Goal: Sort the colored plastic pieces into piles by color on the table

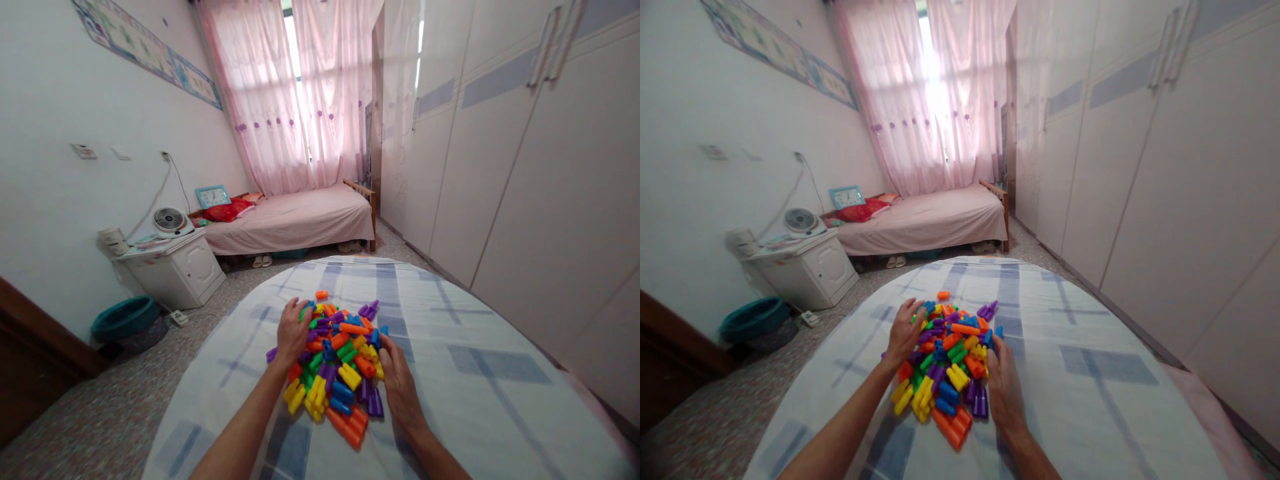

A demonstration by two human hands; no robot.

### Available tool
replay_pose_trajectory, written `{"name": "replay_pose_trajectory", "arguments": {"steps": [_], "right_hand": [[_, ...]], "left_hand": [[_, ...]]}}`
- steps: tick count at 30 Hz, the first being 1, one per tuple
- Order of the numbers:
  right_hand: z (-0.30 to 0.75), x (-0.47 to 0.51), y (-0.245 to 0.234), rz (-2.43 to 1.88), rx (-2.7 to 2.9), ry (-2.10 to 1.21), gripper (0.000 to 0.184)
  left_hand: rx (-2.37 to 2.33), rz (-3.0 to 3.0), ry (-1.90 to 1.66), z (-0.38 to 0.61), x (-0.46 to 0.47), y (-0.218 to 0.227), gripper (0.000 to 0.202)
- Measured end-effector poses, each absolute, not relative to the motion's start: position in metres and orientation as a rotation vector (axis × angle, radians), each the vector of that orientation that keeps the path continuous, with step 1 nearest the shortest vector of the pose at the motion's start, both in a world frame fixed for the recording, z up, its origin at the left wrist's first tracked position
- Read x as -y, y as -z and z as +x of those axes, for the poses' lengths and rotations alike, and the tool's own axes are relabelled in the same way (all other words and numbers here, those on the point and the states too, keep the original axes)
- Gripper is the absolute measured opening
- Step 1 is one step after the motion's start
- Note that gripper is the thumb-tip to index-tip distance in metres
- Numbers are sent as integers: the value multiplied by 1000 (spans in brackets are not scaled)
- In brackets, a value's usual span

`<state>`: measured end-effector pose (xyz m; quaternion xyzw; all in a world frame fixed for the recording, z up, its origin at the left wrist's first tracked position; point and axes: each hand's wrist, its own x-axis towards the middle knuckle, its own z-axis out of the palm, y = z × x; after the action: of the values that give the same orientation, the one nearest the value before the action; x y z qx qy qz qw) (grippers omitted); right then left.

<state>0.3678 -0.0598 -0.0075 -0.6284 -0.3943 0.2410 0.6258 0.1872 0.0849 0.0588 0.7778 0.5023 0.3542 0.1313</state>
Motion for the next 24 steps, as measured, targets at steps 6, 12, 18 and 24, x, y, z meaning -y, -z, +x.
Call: {"name": "replay_pose_trajectory", "arguments": {"steps": [6, 12, 18, 24], "right_hand": [[367, 58, 12, -1426, 1018, -426, 46], [368, 57, 15, -1473, 1189, -287, 60], [368, 55, 20, -1526, 1202, -282, 62], [368, 53, 20, -1526, 1205, -304, 60]], "left_hand": [[-1570, 2067, -735, 157, -153, -37, 47], [-1362, 2037, -624, 179, -159, -36, 62], [-1210, 1874, -662, 197, -146, -40, 54], [-1113, 1745, -712, 212, -125, -54, 39]]}}
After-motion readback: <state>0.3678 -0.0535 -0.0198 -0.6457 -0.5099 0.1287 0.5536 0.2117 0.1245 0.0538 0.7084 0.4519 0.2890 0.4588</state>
